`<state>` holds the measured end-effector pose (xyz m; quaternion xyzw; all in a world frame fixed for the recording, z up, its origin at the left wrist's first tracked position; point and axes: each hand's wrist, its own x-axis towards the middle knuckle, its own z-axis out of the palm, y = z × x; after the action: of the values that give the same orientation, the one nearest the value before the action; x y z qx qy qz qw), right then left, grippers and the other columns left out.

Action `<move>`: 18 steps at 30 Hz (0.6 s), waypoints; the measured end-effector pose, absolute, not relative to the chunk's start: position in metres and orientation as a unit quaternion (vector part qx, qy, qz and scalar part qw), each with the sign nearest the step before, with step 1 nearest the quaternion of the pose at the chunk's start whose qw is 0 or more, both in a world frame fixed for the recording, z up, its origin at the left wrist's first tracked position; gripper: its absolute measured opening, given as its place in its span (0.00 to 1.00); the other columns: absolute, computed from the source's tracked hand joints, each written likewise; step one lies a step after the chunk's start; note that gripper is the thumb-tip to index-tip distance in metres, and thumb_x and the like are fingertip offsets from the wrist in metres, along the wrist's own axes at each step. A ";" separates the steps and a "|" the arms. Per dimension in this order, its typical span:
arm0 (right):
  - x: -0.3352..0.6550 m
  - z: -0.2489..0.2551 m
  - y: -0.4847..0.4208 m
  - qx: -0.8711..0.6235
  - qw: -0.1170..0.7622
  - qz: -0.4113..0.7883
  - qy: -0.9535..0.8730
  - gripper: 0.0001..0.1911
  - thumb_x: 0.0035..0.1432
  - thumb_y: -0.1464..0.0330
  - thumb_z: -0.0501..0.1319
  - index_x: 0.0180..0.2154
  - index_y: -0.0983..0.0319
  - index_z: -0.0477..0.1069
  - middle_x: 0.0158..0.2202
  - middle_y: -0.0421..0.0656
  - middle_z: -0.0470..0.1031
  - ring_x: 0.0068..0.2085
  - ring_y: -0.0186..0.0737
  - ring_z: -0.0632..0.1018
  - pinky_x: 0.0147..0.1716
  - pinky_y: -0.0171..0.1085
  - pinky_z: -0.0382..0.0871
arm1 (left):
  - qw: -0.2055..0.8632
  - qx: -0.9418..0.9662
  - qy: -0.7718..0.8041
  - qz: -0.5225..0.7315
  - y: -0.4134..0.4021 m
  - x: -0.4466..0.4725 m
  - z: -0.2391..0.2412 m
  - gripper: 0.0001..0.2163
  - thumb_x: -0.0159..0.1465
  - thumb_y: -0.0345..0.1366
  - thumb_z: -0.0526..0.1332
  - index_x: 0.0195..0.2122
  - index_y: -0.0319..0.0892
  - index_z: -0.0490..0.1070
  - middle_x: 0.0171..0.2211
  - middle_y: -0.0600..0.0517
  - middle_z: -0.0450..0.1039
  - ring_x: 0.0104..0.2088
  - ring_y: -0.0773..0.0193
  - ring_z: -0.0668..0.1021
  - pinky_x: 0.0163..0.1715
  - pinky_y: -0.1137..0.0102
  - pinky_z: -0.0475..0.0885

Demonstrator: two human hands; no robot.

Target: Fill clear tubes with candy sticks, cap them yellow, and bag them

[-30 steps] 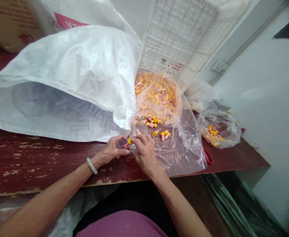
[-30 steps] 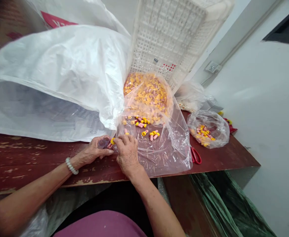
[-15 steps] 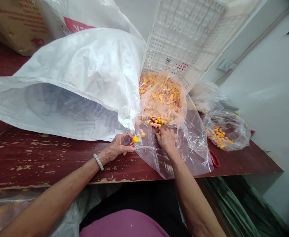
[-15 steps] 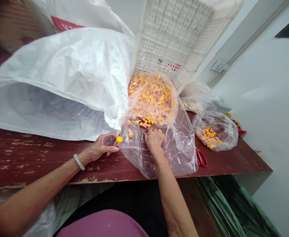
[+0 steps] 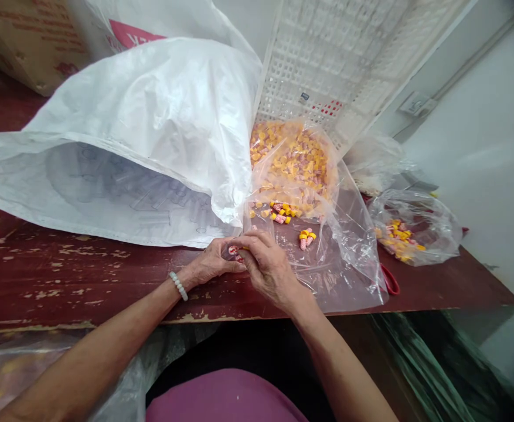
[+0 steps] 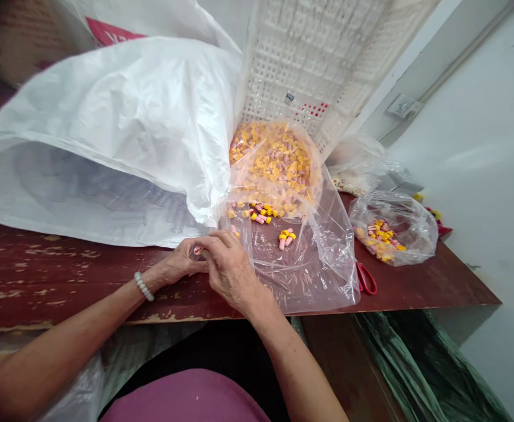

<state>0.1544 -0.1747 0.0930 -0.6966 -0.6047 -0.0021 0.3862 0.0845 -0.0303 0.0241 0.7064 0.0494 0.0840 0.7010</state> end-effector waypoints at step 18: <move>0.169 0.088 -0.101 -0.809 0.340 -0.137 -0.460 0.19 0.65 0.61 0.50 0.55 0.58 0.62 0.51 0.47 0.70 0.49 0.42 0.70 0.49 0.44 0.62 | 0.748 0.655 0.097 0.048 -0.034 0.082 0.028 0.14 0.45 0.33 0.68 0.33 0.38 0.69 0.24 0.55 0.70 0.23 0.68 0.69 0.21 0.74 0.64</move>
<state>0.1693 -0.1009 0.0878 -0.8087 -0.4604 -0.1367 0.3396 0.0822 -0.0344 0.0278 0.6553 0.0975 0.0479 0.7475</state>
